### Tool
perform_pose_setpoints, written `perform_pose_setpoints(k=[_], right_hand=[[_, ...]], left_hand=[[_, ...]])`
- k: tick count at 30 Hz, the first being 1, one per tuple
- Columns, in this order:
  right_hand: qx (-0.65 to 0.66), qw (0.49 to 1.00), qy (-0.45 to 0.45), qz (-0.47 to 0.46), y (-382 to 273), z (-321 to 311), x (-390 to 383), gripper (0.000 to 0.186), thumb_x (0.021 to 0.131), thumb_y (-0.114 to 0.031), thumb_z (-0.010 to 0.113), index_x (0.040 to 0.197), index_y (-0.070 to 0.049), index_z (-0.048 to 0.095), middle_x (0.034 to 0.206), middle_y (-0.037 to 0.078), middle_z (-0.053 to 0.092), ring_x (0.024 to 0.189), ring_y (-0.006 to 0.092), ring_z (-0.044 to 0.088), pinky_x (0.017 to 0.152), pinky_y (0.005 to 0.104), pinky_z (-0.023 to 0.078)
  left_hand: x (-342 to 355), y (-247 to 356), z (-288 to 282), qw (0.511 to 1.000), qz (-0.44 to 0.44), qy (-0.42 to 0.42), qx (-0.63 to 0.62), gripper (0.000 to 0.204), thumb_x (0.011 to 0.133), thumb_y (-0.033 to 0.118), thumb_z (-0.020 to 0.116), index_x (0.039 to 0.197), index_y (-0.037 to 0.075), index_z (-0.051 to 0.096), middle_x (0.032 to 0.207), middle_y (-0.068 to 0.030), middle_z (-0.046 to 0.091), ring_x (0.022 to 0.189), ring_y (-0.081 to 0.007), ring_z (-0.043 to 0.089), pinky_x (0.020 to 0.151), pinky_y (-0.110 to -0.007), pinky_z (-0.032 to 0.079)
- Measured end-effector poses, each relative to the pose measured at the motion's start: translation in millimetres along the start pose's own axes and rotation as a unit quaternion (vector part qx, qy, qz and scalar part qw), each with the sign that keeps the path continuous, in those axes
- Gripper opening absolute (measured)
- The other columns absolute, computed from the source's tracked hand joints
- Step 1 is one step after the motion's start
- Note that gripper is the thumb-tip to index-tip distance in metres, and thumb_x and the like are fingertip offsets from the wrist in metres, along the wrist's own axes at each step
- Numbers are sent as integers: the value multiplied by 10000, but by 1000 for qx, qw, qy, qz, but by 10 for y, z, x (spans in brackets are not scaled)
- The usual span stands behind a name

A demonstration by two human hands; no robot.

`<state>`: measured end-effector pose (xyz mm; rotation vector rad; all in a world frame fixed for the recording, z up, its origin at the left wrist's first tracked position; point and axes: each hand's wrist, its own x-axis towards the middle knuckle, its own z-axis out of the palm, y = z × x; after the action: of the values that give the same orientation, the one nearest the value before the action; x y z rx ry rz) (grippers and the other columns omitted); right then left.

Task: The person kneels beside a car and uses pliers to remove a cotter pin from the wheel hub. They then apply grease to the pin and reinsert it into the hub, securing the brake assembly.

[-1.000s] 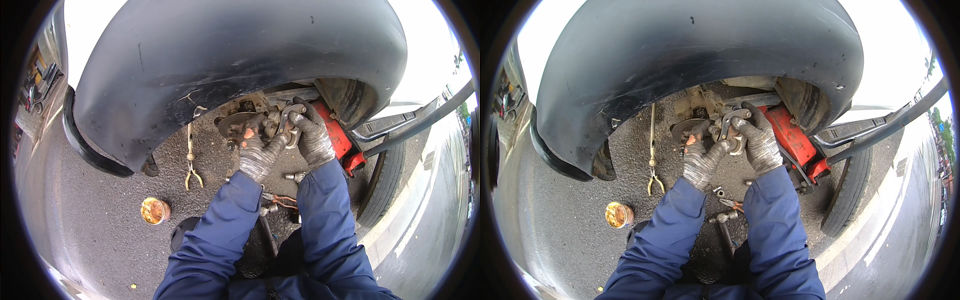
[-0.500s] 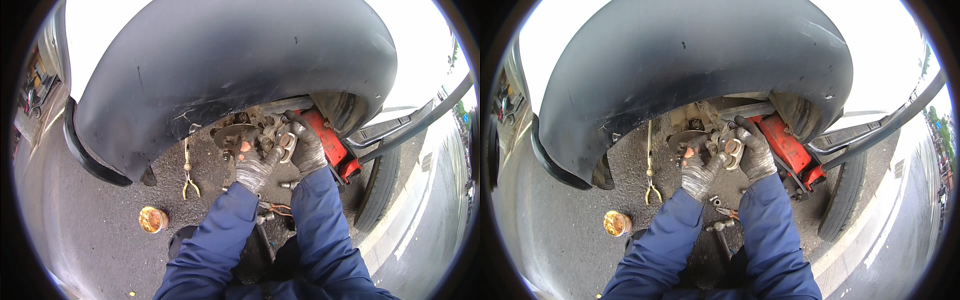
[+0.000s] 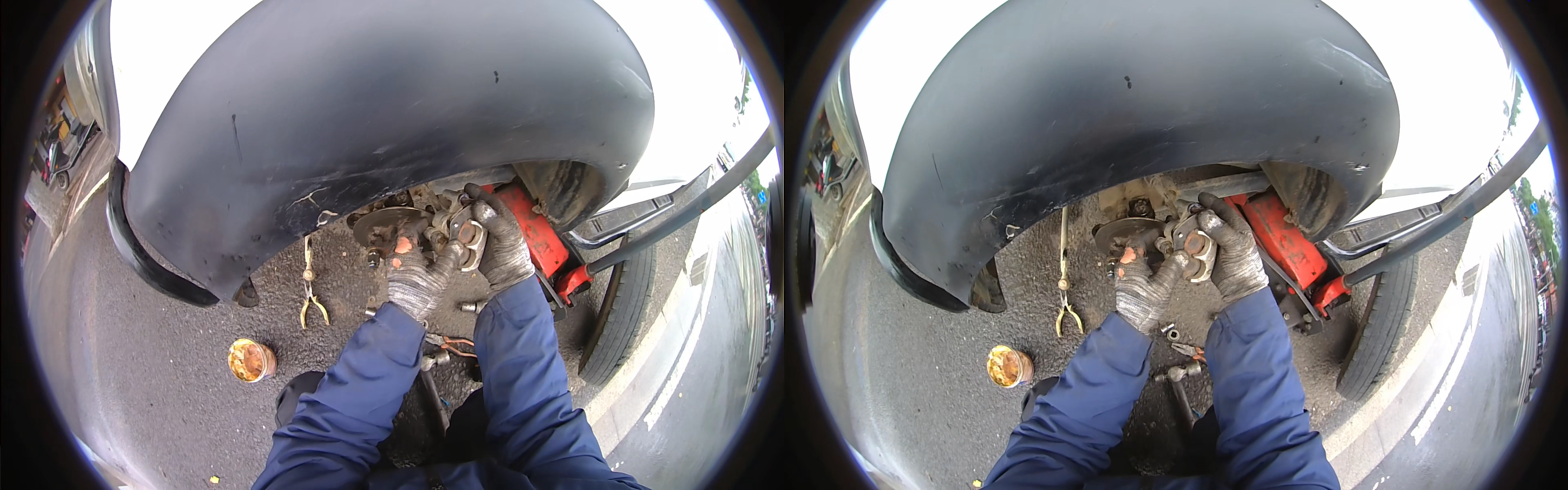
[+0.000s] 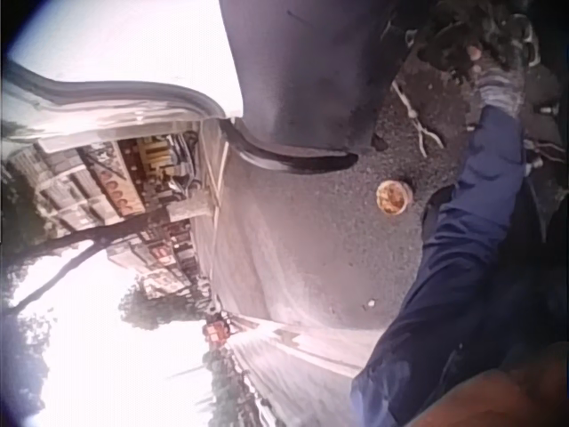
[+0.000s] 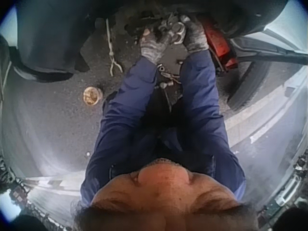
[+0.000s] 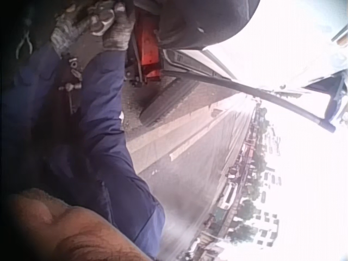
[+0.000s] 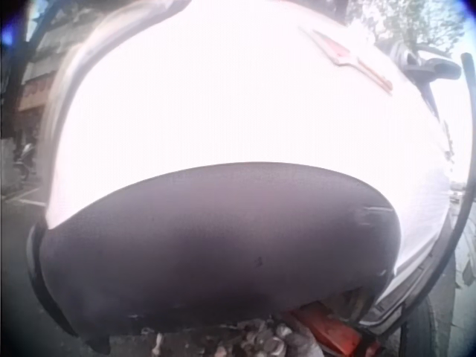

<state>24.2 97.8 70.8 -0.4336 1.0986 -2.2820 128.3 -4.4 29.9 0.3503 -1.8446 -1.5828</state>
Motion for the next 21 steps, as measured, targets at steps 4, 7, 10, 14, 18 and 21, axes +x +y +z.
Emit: perform_pose_setpoints(k=[4,7,10,14,18,21], right_hand=[[-14,1000,13,0,-4,39,-14,580,849,-146,666,1335,65,430,1160,150,588,1031,235,619,900,355,528],[-9,1000,3,-1,0,42,-17,561,855,-138,656,1328,68,436,1158,151,589,1020,236,622,895,355,530],[-21,1000,-10,-5,-1,27,-13,529,864,-128,646,1314,71,450,1141,155,595,998,236,627,886,353,533],[-15,1000,-4,11,-4,14,10,500,869,-112,631,1303,69,462,1112,154,603,973,229,630,868,348,538],[-39,999,19,16,4,37,36,474,869,-97,619,1289,66,471,1092,150,604,964,223,629,859,347,541],[-32,999,21,9,-1,60,24,451,864,-83,620,1267,64,479,1078,148,602,950,221,630,851,346,544]], left_hand=[[17,34,-10,999,38,14,32,467,832,73,709,1230,-56,501,1045,-122,624,873,-149,605,747,-293,522],[14,104,-17,1000,-18,1,-16,455,838,76,705,1224,-60,507,1033,-124,631,880,-148,607,750,-289,519],[5,179,-20,995,-68,1,-68,421,849,68,689,1213,-60,519,1018,-126,638,884,-152,612,757,-290,518],[28,202,-30,1000,-7,24,-2,363,860,52,671,1182,-59,544,1000,-120,648,884,-154,617,773,-294,516],[30,149,-28,998,-41,29,-24,306,861,48,670,1135,-53,577,986,-108,655,878,-157,619,780,-299,512],[41,107,-56,999,-36,18,-9,280,859,48,674,1112,-43,594,973,-103,659,866,-157,618,769,-303,511]])
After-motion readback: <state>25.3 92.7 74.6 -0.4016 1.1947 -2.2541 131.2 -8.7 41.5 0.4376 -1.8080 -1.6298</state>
